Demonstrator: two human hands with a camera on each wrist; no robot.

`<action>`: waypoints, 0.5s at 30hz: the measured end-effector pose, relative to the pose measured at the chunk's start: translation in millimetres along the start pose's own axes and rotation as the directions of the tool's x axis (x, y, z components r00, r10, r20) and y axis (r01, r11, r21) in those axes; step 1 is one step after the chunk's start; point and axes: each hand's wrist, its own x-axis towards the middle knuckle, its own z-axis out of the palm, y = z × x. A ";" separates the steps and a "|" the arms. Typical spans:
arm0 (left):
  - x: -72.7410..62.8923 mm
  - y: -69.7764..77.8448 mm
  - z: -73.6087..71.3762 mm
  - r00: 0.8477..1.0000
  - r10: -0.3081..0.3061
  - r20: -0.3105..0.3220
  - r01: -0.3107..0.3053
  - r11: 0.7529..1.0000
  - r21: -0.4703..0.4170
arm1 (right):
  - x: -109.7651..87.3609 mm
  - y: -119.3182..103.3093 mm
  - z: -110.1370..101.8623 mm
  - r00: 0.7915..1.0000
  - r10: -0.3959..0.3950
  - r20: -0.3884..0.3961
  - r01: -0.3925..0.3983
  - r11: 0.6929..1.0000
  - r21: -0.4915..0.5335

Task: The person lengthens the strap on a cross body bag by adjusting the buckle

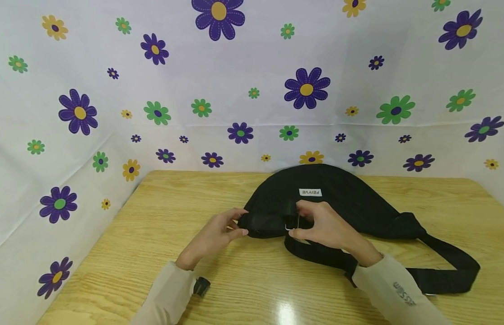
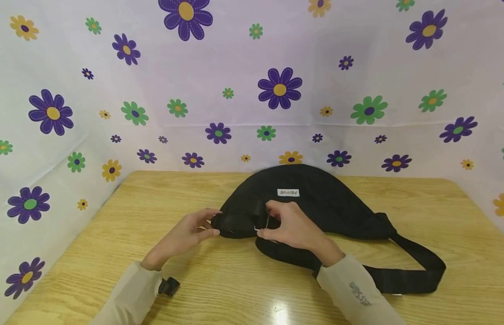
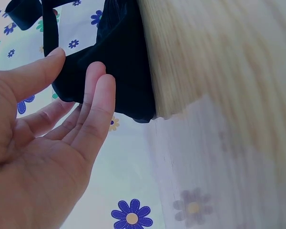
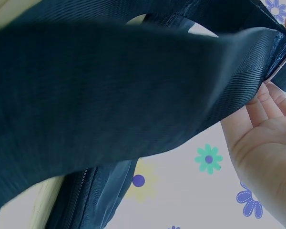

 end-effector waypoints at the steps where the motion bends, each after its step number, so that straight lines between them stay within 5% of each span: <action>1: 0.0 -0.4 0.1 1.000 -0.002 -0.001 0.002 1.000 0.002 | -0.3 0.1 -0.4 1.000 0.000 0.002 0.000 1.000 0.004; 15: 0.0 -1.3 0.3 1.000 -0.019 -0.004 0.019 1.000 0.023 | -5.3 2.0 -6.1 1.000 -0.001 0.009 0.000 1.000 0.012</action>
